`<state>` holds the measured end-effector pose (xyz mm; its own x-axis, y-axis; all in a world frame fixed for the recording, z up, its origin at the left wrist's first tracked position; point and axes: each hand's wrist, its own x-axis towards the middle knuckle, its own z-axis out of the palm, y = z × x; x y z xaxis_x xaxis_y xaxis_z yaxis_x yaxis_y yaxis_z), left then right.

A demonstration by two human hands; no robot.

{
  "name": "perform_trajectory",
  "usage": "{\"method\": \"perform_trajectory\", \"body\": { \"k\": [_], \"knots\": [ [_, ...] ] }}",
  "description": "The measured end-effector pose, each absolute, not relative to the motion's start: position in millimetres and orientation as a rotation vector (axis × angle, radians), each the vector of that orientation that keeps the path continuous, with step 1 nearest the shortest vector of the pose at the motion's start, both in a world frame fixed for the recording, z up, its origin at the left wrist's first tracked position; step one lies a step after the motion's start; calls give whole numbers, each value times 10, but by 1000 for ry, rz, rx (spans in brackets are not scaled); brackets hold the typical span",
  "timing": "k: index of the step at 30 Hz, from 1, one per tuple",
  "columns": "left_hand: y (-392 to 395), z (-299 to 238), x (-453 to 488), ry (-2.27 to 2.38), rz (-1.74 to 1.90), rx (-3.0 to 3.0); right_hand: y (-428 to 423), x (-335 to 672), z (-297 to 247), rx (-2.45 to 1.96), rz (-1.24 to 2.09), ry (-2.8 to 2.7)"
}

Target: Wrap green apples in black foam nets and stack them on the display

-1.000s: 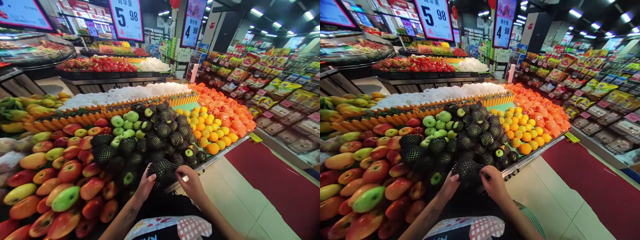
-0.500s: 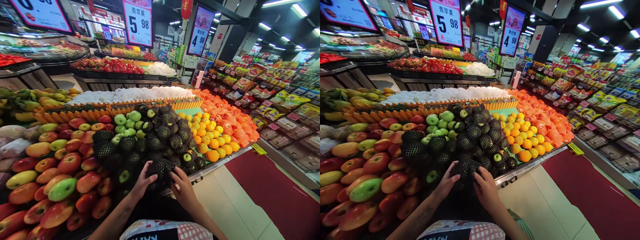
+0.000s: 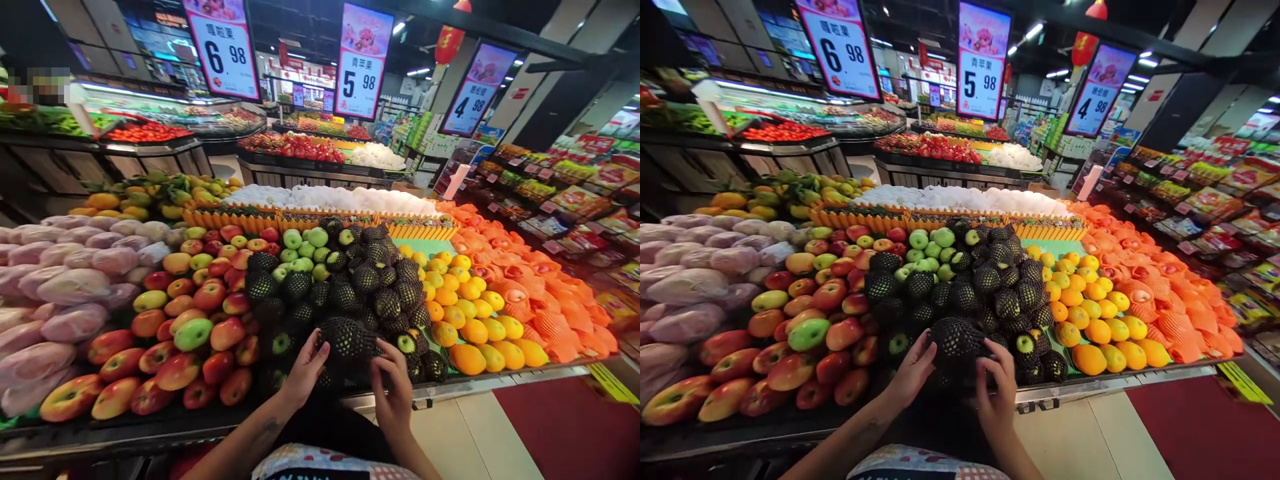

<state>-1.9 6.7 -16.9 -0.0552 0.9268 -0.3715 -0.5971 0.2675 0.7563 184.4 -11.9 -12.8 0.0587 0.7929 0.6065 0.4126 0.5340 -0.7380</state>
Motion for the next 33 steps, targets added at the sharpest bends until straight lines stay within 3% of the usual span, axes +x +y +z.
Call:
{"method": "perform_trajectory", "body": {
  "k": [8,14,22,33],
  "knots": [
    [-73,-131,-82,1206,1226,883,-73,1590,-239,-1141,1318,-1149],
    [-48,110,-94,1446,1075,1423,-22,1540,-363,-919,1879,-648],
    [16,-19,-144,1716,879,1720,18,1521,-521,-983,2202,-441],
    [278,4,-313,1378,968,1686,221,1533,-529,-1010,2102,-693]
  ]
}}
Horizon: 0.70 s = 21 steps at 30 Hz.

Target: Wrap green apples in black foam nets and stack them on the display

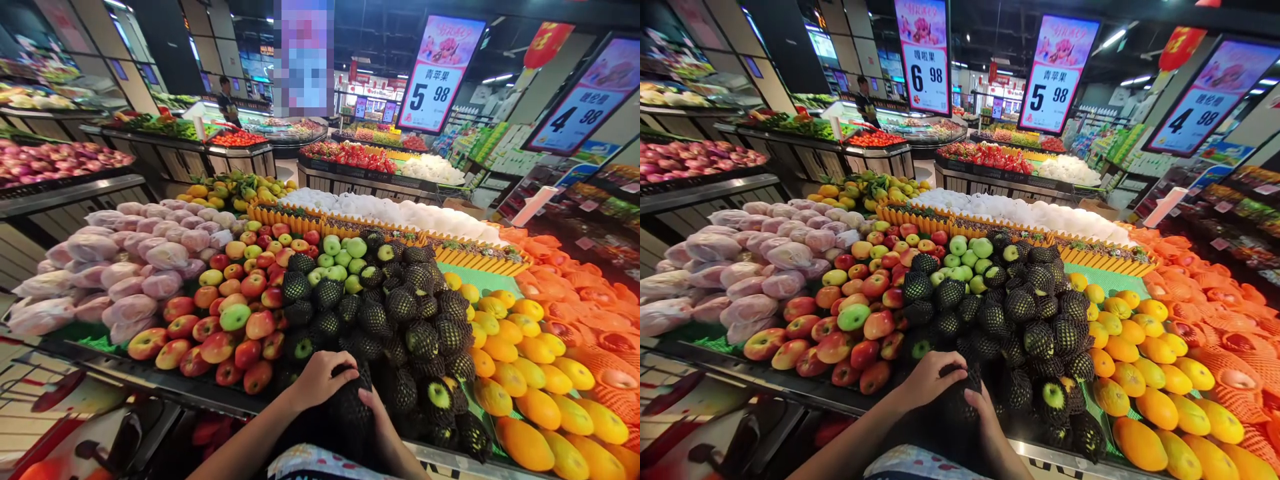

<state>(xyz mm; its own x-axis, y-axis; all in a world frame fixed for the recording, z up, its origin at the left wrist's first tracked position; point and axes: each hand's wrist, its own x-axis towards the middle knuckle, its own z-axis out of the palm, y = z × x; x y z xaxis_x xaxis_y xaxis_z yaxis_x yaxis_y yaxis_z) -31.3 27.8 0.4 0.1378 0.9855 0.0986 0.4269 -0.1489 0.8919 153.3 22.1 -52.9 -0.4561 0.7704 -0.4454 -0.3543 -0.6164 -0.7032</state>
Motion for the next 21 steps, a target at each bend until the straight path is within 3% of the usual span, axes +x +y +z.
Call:
{"method": "perform_trajectory", "body": {
  "k": [4,9,14,21],
  "knots": [
    [351,-103,-309,1232,1163,1501,372,1614,-745,-1124,1735,-716],
    [418,-417,-203,962,999,1383,634,1624,-674,-1045,1407,-1163],
    [575,-410,-200,1120,968,1430,905,1536,-539,-815,877,-1892],
    [944,-186,-676,1371,1040,1603,1205,1389,-649,-850,568,-1946]
  ]
}}
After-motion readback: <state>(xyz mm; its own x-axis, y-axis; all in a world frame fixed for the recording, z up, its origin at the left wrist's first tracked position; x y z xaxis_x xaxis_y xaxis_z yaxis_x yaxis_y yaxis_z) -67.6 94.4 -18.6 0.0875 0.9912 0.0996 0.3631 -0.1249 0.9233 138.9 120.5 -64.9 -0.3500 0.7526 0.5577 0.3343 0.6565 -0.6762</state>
